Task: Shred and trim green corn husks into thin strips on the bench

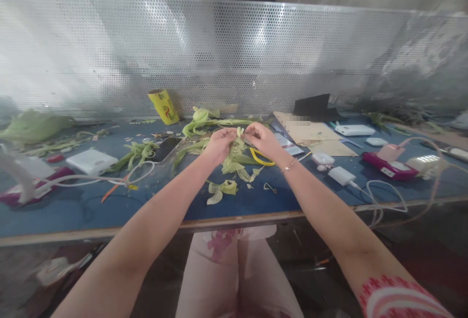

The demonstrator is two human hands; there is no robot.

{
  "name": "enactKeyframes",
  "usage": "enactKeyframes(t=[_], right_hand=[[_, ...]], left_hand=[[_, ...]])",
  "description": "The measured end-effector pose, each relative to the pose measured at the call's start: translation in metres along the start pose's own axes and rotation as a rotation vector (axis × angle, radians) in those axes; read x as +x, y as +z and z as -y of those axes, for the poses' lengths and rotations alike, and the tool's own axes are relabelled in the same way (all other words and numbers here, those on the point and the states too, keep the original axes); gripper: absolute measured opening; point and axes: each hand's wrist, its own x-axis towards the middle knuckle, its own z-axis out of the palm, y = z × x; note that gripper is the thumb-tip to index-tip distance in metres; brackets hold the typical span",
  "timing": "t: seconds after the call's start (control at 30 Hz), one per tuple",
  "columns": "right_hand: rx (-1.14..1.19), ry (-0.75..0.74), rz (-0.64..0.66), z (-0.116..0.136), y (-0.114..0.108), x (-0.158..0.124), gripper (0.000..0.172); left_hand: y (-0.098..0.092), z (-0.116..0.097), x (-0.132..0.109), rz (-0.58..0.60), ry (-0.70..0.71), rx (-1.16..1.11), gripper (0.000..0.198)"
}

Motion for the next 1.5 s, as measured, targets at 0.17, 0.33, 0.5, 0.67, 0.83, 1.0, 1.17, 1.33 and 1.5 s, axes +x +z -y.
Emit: enactKeyframes(t=[0.17, 0.33, 0.5, 0.67, 0.83, 1.0, 1.17, 1.33, 1.5], right_hand=[[0.103, -0.046, 0.025, -0.002, -0.001, 0.001, 0.023], [0.131, -0.104, 0.08, 0.001, -0.002, 0.0, 0.032], [0.143, -0.151, 0.272, 0.005, -0.001, -0.003, 0.035], [-0.056, -0.327, 0.212, 0.004, -0.005, -0.004, 0.024], [-0.22, -0.324, 0.078, 0.005, -0.011, -0.002, 0.02], [-0.277, -0.256, 0.11, 0.009, -0.007, -0.003, 0.026], [-0.27, -0.173, 0.141, 0.015, -0.002, -0.005, 0.027], [-0.224, -0.14, 0.136, 0.014, -0.002, -0.005, 0.023], [-0.184, -0.152, 0.114, 0.016, -0.002, -0.006, 0.02]], left_hand=[[-0.001, -0.002, -0.002, 0.078, -0.034, 0.022, 0.019], [0.0, -0.005, -0.009, 0.276, -0.138, 0.066, 0.037], [-0.003, -0.002, -0.009, 0.352, -0.115, 0.074, 0.047], [-0.006, -0.003, -0.006, 0.272, -0.152, 0.06, 0.049], [-0.008, -0.007, -0.003, 0.121, -0.148, 0.052, 0.045], [-0.009, -0.003, 0.001, 0.035, -0.117, 0.061, 0.041], [-0.004, -0.002, -0.001, 0.019, -0.133, 0.015, 0.041], [-0.001, -0.004, -0.004, 0.05, -0.149, 0.012, 0.035], [-0.002, -0.002, -0.003, 0.038, -0.125, 0.004, 0.033]])
